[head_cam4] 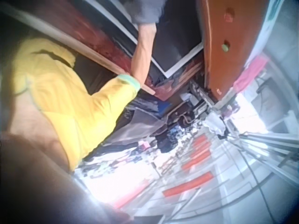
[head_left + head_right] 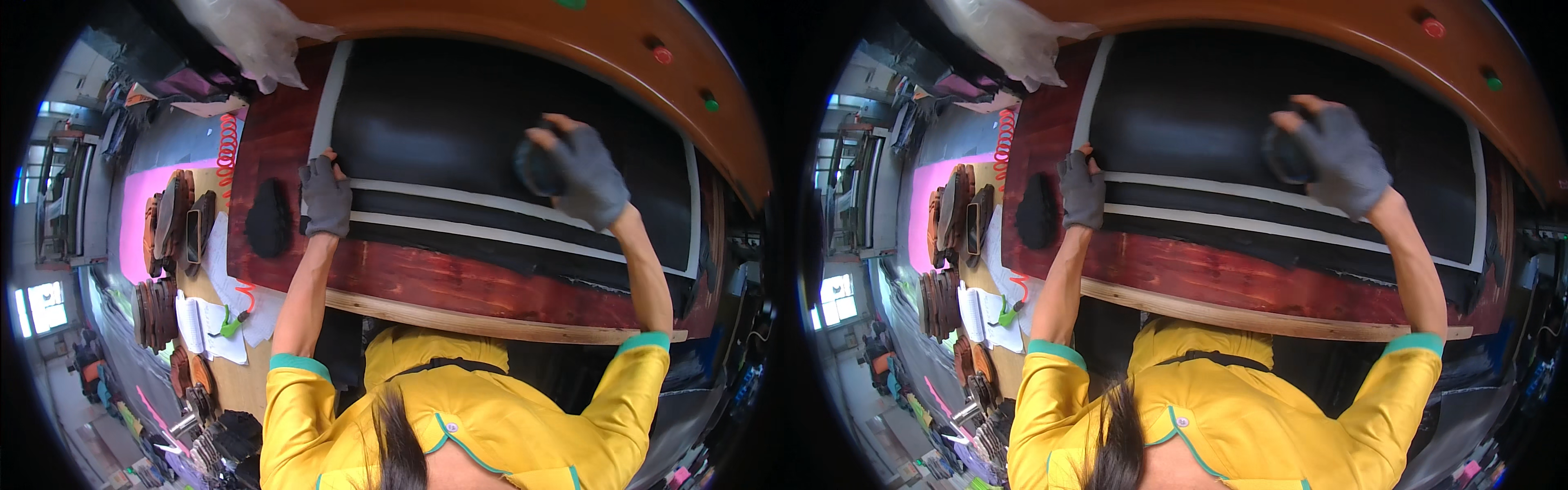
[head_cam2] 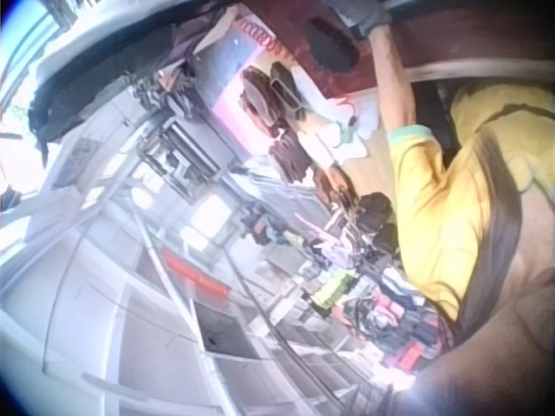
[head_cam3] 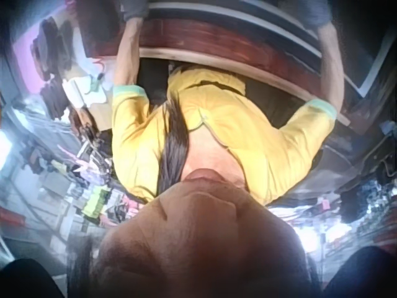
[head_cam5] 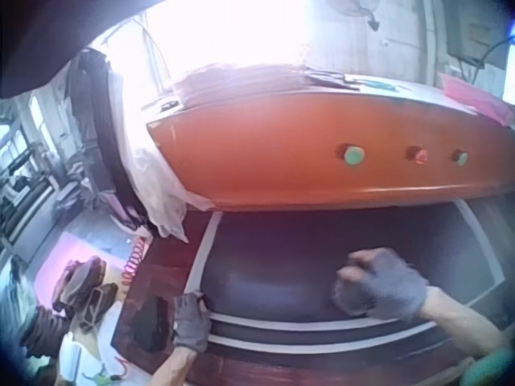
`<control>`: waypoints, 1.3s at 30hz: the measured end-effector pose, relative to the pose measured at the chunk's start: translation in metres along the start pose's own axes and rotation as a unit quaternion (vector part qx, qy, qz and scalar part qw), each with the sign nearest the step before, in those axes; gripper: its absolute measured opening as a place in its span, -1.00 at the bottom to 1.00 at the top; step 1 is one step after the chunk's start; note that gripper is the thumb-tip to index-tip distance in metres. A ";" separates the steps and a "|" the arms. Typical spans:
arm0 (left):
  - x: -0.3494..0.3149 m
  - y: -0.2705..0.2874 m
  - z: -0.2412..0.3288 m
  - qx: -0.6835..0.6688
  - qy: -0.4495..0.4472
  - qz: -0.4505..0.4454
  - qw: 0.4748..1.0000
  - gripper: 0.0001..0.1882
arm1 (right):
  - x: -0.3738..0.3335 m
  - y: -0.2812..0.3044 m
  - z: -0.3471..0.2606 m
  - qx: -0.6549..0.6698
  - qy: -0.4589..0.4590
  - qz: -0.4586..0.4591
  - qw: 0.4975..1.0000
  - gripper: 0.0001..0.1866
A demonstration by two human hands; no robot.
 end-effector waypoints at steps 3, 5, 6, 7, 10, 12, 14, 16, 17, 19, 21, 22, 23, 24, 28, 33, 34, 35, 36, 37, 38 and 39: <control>-0.003 0.002 -0.017 -0.065 0.049 -0.027 0.996 -0.64 | 0.075 -0.019 -0.083 -0.021 0.196 0.006 0.980 -0.12; -0.003 0.003 -0.019 -0.085 0.044 -0.032 0.995 -0.59 | 0.111 -0.035 -0.127 -0.045 0.312 0.030 0.949 -0.19; -0.004 0.004 -0.020 -0.095 0.044 -0.027 0.994 -0.58 | 0.124 -0.043 -0.144 -0.058 0.367 0.052 0.927 -0.23; -0.004 0.005 -0.021 -0.105 0.044 -0.023 0.993 -0.57 | 0.139 -0.056 -0.157 -0.063 0.402 0.039 0.913 -0.25; -0.005 0.003 -0.022 -0.140 0.056 -0.028 0.988 -0.55 | 0.168 -0.077 -0.181 -0.068 0.451 0.037 0.889 -0.28; -0.007 0.001 -0.026 -0.155 0.076 -0.037 0.984 -0.55 | 0.180 -0.080 -0.186 -0.078 0.406 0.022 0.910 -0.23; -0.006 0.004 -0.018 -0.159 0.035 -0.026 0.986 -0.53 | 0.179 -0.078 -0.177 -0.058 0.270 -0.014 0.961 -0.18; -0.006 0.009 -0.010 -0.172 -0.012 -0.003 0.985 -0.52 | 0.159 -0.072 -0.162 0.023 0.084 -0.019 0.996 -0.13; -0.006 0.008 -0.010 -0.180 -0.014 -0.007 0.983 -0.52 | 0.144 -0.072 -0.154 0.102 -0.031 -0.002 0.994 -0.10; -0.006 0.006 -0.007 -0.157 -0.035 -0.009 0.987 -0.50 | 0.121 -0.085 -0.148 0.167 -0.167 0.043 0.971 -0.08; -0.007 0.003 -0.005 -0.146 -0.045 -0.021 0.988 -0.46 | 0.112 -0.098 -0.160 0.142 -0.214 0.099 0.961 -0.08; -0.007 0.000 -0.006 -0.146 -0.044 -0.030 0.988 -0.43 | 0.109 -0.104 -0.163 0.124 -0.230 0.110 0.959 -0.11; -0.008 -0.001 -0.006 -0.146 -0.042 -0.038 0.988 -0.40 | 0.108 -0.109 -0.166 0.106 -0.245 0.120 0.956 -0.13; -0.009 -0.002 -0.007 -0.149 -0.039 -0.047 0.987 -0.38 | 0.109 -0.115 -0.167 0.089 -0.259 0.104 0.956 -0.16; -0.011 -0.004 -0.006 -0.155 -0.035 -0.067 0.985 -0.34 | 0.113 -0.105 -0.163 0.114 -0.255 0.175 0.944 -0.23; -0.004 -0.006 -0.001 -0.135 -0.049 -0.016 0.990 -0.45 | 0.104 -0.105 -0.153 0.120 -0.276 0.155 0.941 -0.19; -0.001 -0.010 -0.003 -0.126 -0.040 -0.002 0.991 -0.47 | 0.094 -0.101 -0.154 0.110 -0.270 0.159 0.943 -0.20; 0.003 -0.012 -0.004 -0.122 -0.043 0.026 0.991 -0.49 | 0.081 -0.103 -0.154 0.106 -0.278 0.123 0.947 -0.20; 0.006 -0.016 -0.006 -0.115 -0.040 0.051 0.991 -0.51 | 0.062 -0.089 -0.160 0.093 -0.253 0.154 0.951 -0.24; 0.011 -0.021 -0.008 -0.105 -0.045 0.068 0.991 -0.55 | 0.040 -0.075 -0.166 0.073 -0.228 0.180 0.954 -0.31; 0.015 -0.025 -0.005 -0.102 -0.075 0.084 0.988 -0.55 | 0.015 -0.073 -0.170 0.053 -0.236 0.149 0.959 -0.33; 0.022 -0.032 -0.004 -0.095 -0.094 0.090 0.987 -0.55 | -0.007 -0.067 -0.173 0.028 -0.233 0.145 0.961 -0.35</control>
Point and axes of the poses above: each hand's wrist, its own x-axis towards the middle knuckle, its own y-axis out of the back of the hand, z = x × y, the point moved 10 cm from there along x, towards the middle knuckle, and after that the axes turned 9 degrees about -x, right-handed, at the moved point
